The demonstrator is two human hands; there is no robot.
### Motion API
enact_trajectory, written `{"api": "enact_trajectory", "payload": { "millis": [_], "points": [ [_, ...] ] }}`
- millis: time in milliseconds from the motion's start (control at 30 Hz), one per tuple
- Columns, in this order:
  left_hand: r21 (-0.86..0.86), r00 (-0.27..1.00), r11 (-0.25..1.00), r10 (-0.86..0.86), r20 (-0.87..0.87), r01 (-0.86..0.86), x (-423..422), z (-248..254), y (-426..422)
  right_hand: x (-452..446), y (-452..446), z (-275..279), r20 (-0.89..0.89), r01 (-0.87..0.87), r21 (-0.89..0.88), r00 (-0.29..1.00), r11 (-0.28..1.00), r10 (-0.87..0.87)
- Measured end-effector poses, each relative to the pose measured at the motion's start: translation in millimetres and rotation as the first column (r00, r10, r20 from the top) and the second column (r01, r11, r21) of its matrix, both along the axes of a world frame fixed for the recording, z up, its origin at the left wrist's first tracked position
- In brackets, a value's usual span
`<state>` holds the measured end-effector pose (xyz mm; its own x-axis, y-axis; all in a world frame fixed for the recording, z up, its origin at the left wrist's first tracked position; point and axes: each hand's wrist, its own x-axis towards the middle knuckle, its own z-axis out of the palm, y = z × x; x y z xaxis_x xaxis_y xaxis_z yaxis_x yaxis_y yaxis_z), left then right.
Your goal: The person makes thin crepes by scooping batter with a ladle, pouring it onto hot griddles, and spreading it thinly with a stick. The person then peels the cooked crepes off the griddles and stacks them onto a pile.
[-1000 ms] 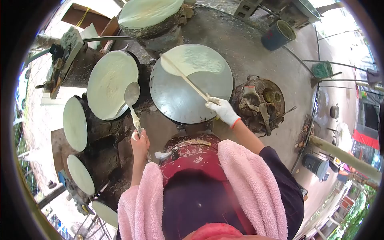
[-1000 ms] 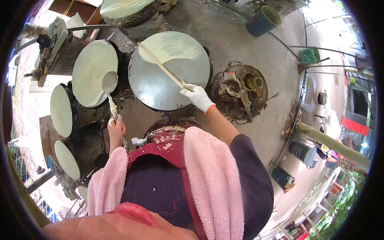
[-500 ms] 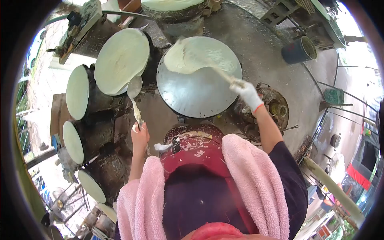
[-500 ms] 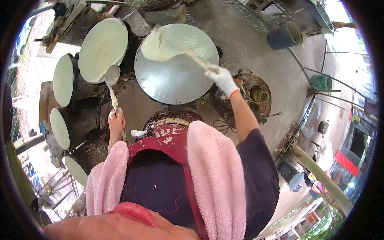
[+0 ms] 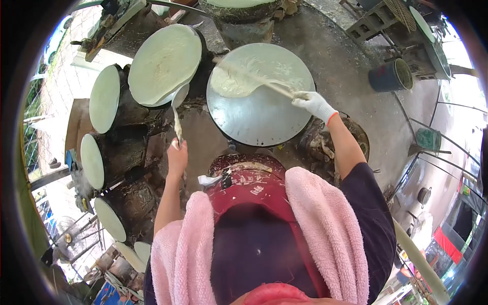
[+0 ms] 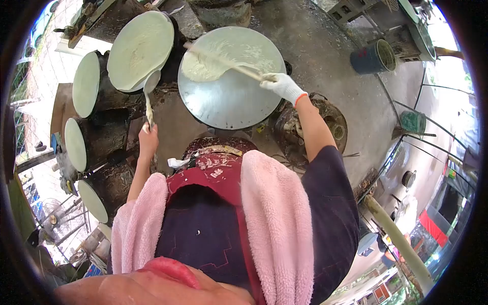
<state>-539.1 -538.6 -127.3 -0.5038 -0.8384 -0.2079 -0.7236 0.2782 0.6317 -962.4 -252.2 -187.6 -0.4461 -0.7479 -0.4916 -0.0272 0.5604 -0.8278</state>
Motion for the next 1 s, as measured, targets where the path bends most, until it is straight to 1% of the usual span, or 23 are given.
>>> {"api": "enact_trajectory", "payload": {
  "millis": [67,100,167,200,300,333,433,467,533,567,600,633,700,767,800,833,900,933,967,1000],
  "points": [
    [-0.014,0.999,0.999,-0.046,-0.001,0.046,-15,0,-6,16,1,12,0.143,-0.146,0.017,0.980,0.989,0.142],
    [-0.032,0.997,0.997,-0.070,0.029,0.071,-21,-1,-6,24,16,1,0.150,-0.156,-0.078,0.974,0.985,0.167],
    [-0.070,0.989,0.990,-0.113,0.092,0.120,-32,-3,-8,29,41,17,0.213,-0.165,0.004,0.964,0.986,0.161],
    [-0.079,0.977,0.982,-0.159,0.143,0.172,-35,-8,-11,22,50,26,0.129,-0.228,-0.065,0.964,0.972,0.235],
    [-0.145,0.936,0.950,-0.231,0.265,0.275,-56,-2,-9,5,47,15,0.067,0.086,-0.127,0.995,0.988,-0.078],
    [-0.168,0.906,0.931,-0.255,0.338,0.325,-59,-2,-10,2,38,17,0.007,0.008,-0.119,1.000,0.993,-0.008],
    [-0.179,0.841,0.879,-0.337,0.424,0.442,-55,7,-4,6,2,20,-0.157,-0.206,-0.071,0.969,0.976,0.193],
    [-0.159,0.815,0.871,-0.351,0.461,0.466,-49,10,-2,12,-1,2,-0.068,-0.229,-0.127,0.973,0.965,0.222],
    [-0.113,0.762,0.855,-0.382,0.523,0.506,-28,18,11,27,9,7,0.095,-0.252,0.017,0.964,0.968,0.249],
    [-0.088,0.755,0.853,-0.401,0.520,0.514,-16,23,20,38,20,15,0.136,-0.252,0.037,0.960,0.967,0.245],
    [-0.066,0.748,0.850,-0.420,0.514,0.523,-5,29,31,49,30,26,0.176,-0.253,0.059,0.955,0.966,0.239],
    [-0.043,0.740,0.845,-0.441,0.509,0.533,7,33,43,62,46,21,0.150,-0.221,-0.033,0.963,0.975,0.223],
    [0.021,0.730,0.848,-0.469,0.497,0.530,28,34,69,89,83,28,0.218,-0.088,-0.052,0.971,0.995,0.097],
    [0.115,0.726,0.852,-0.499,0.473,0.511,40,26,88,127,110,32,0.342,0.104,-0.038,0.936,0.994,-0.084],
    [0.157,0.746,0.843,-0.530,0.402,0.514,41,21,91,155,110,40,0.413,0.274,-0.006,0.876,0.962,-0.247],
    [0.202,0.760,0.828,-0.560,0.330,0.523,44,19,91,183,109,49,0.471,0.442,0.023,0.786,0.897,-0.400],
    [0.232,0.768,0.777,-0.623,0.147,0.586,45,26,69,223,96,41,0.694,0.423,0.141,0.603,0.895,-0.394],
    [0.242,0.762,0.748,-0.646,0.050,0.618,42,34,58,238,75,49,0.680,0.428,0.119,0.622,0.896,-0.388],
    [0.226,0.824,0.798,-0.566,-0.035,0.558,45,46,50,254,46,59,0.667,0.428,0.103,0.640,0.898,-0.382],
    [0.222,0.872,0.843,-0.475,-0.120,0.490,49,60,43,275,11,61,0.634,0.503,0.061,0.647,0.862,-0.423]
  ]
}}
